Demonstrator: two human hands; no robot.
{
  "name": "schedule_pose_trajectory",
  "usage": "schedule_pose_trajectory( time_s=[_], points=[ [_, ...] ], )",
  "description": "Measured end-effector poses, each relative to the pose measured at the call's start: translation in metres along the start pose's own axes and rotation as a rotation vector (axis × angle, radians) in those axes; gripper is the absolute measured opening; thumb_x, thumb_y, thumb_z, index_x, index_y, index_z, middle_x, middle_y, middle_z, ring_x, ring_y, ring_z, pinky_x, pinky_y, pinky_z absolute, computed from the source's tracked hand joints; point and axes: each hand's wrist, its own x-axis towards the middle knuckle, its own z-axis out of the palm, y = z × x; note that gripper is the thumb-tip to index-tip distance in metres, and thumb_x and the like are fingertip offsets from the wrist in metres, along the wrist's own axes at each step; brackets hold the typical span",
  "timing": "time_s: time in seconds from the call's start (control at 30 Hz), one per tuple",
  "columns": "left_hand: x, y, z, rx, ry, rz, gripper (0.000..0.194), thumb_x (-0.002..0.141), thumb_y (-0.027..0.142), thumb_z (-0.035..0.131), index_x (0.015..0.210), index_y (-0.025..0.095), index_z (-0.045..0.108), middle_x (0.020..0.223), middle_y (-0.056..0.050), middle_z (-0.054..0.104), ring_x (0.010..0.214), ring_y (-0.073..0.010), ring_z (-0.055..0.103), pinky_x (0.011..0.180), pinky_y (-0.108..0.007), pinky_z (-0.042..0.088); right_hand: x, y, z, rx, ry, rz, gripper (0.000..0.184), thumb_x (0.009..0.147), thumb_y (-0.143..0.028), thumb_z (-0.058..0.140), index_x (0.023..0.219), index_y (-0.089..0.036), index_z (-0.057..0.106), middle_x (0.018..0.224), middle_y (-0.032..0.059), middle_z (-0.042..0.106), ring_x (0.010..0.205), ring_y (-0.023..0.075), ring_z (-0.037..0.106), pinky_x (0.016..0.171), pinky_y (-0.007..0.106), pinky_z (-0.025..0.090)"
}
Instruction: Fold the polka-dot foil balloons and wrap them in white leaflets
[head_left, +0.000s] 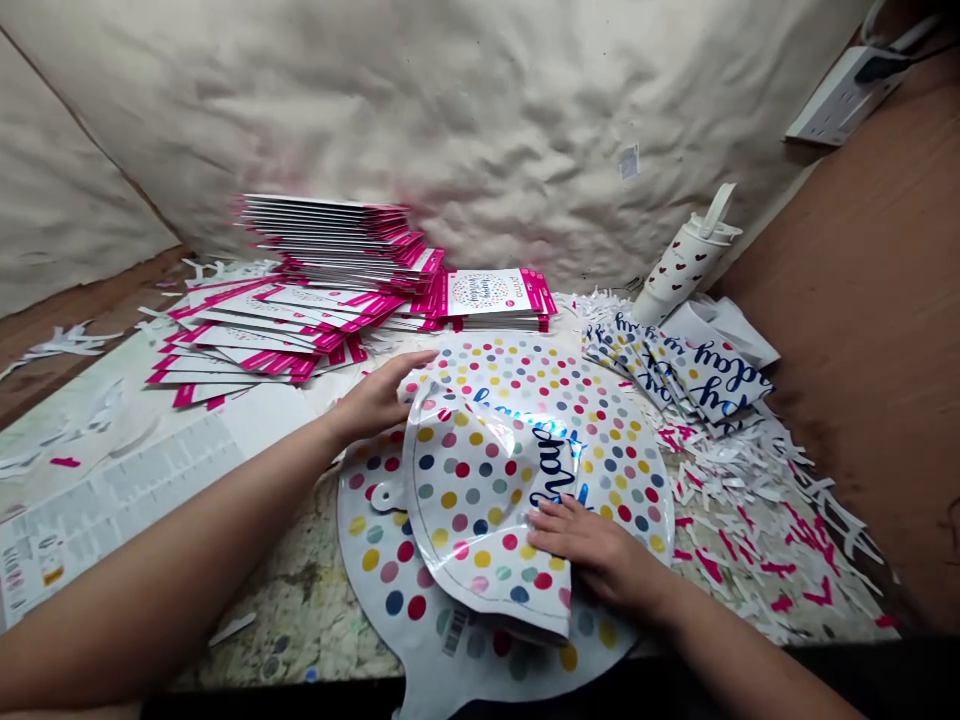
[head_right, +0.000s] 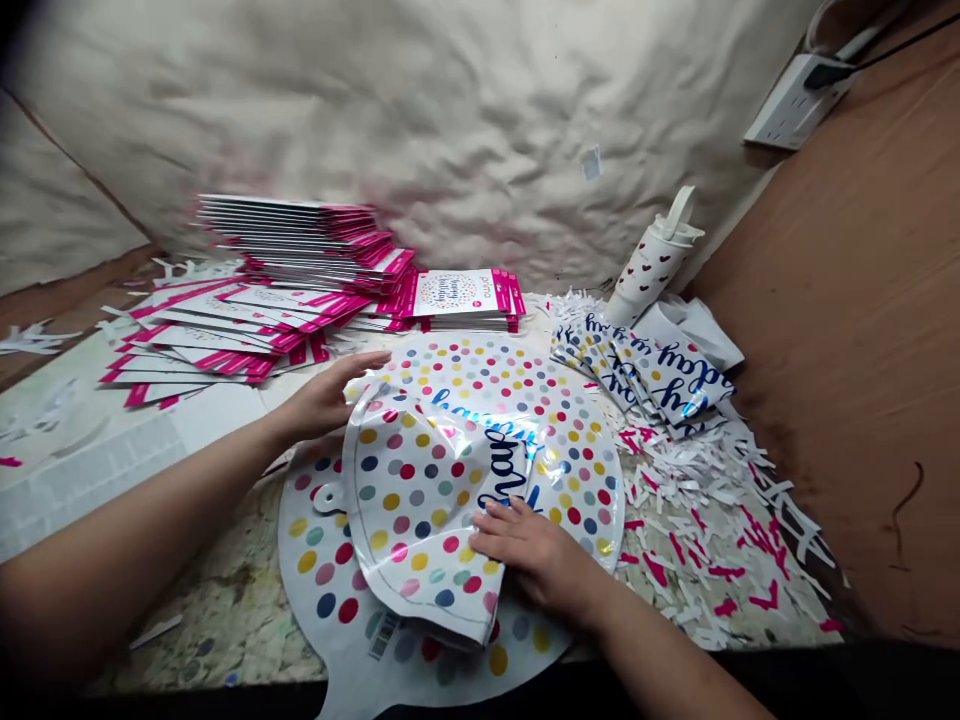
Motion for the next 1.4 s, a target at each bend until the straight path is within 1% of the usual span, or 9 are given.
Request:
schedule_pose_trajectory(
  time_s=[0.23, 0.43, 0.63, 0.87, 1.0, 1.17, 1.3, 1.33, 1.4],
  points=[
    [0.02, -0.008, 0.014, 0.131, 0.013, -0.208, 0.02, 0.07, 0.034, 0.057, 0.077, 0.017, 0.065, 0.079, -0.002, 0.067, 0.075, -0.0177, 0.061, 0.07, -0.026, 0.048, 0.002, -0.003, -0.001, -0.059, 0.062, -0.039, 0.039, 0.087, -0.014, 0.042, 0.124, -0.019, 0.05, 0.123, 0.009, 0.056, 0.12, 0.0164, 0.047, 0.103, 0.039, 0.036],
    [0.023, 0.0, 0.002, 0.381, 0.245, -0.203, 0.029, 0.079, 0.032, 0.045, 0.096, 0.017, 0.063, 0.098, -0.01, 0.063, 0.098, -0.026, 0.054, 0.088, -0.041, 0.04, 0.009, 0.002, -0.008, -0.066, 0.005, -0.068, 0.04, 0.086, -0.012, 0.041, 0.124, -0.02, 0.05, 0.126, 0.0078, 0.055, 0.121, 0.0146, 0.045, 0.104, 0.038, 0.035],
    [0.012, 0.085, 0.079, 0.282, -0.546, 0.473, 0.046, 0.087, 0.028, 0.033, 0.133, 0.022, 0.04, 0.141, -0.004, 0.037, 0.131, -0.0201, 0.029, 0.108, -0.037, 0.021, 0.007, 0.005, -0.011, -0.116, 0.022, -0.099, 0.036, 0.089, -0.013, 0.037, 0.121, -0.017, 0.052, 0.124, 0.0079, 0.056, 0.12, 0.015, 0.046, 0.103, 0.037, 0.037],
    [0.014, 0.091, 0.109, 0.376, -0.544, 0.32, 0.077, 0.079, 0.063, 0.038, 0.142, 0.024, 0.016, 0.149, -0.01, 0.012, 0.136, -0.0316, 0.011, 0.107, -0.052, 0.009, -0.011, -0.004, -0.007, -0.176, 0.197, -0.105, 0.026, 0.084, -0.014, 0.044, 0.105, -0.018, 0.059, 0.111, 0.0084, 0.065, 0.108, 0.0184, 0.057, 0.096, 0.04, 0.042],
    [0.015, 0.061, 0.09, 0.473, -0.46, 0.164, 0.062, 0.088, 0.056, 0.024, 0.141, 0.026, 0.019, 0.148, -0.006, 0.017, 0.137, -0.0267, 0.012, 0.107, -0.05, 0.005, 0.0, -0.005, -0.022, 0.032, 0.186, 0.271, 0.026, 0.088, -0.025, 0.036, 0.084, -0.018, 0.061, 0.083, 0.0073, 0.069, 0.08, 0.0182, 0.064, 0.075, 0.033, 0.05],
    [0.006, 0.017, 0.023, 0.58, -0.205, -0.149, 0.053, 0.09, 0.044, 0.026, 0.136, 0.019, 0.034, 0.145, -0.011, 0.029, 0.134, -0.0295, 0.019, 0.106, -0.055, 0.011, 0.039, 0.008, -0.039, 0.31, 0.109, 0.858, 0.034, 0.089, -0.043, 0.034, 0.075, -0.019, 0.054, 0.072, 0.0035, 0.062, 0.065, 0.0161, 0.06, 0.059, 0.028, 0.049],
    [-0.014, 0.05, 0.005, 0.488, 0.261, -0.2, 0.048, 0.091, 0.035, 0.024, 0.126, 0.011, 0.047, 0.129, -0.011, 0.05, 0.122, -0.0221, 0.041, 0.104, -0.039, 0.031, 0.065, 0.028, -0.039, 0.386, 0.017, 1.045, 0.033, 0.09, -0.04, 0.031, 0.085, -0.017, 0.054, 0.059, 0.0023, 0.06, 0.045, 0.0137, 0.057, 0.045, 0.026, 0.048],
    [-0.023, 0.066, 0.014, 0.469, 0.254, -0.096, 0.047, 0.091, 0.035, 0.024, 0.126, 0.012, 0.047, 0.129, -0.009, 0.05, 0.122, -0.0206, 0.042, 0.105, -0.037, 0.03, 0.068, 0.031, -0.039, 0.392, -0.002, 1.076, 0.033, 0.09, -0.039, 0.031, 0.088, -0.017, 0.055, 0.057, 0.0021, 0.06, 0.044, 0.0138, 0.058, 0.044, 0.026, 0.048],
    [-0.042, 0.095, 0.04, 0.425, -0.126, 0.1, 0.048, 0.092, 0.037, 0.023, 0.131, 0.017, 0.043, 0.136, -0.007, 0.044, 0.127, -0.0217, 0.037, 0.106, -0.038, 0.029, 0.07, 0.032, -0.043, 0.372, -0.025, 1.118, 0.032, 0.091, -0.036, 0.031, 0.092, -0.016, 0.056, 0.057, 0.0035, 0.061, 0.047, 0.0153, 0.06, 0.047, 0.027, 0.05]
  ],
)
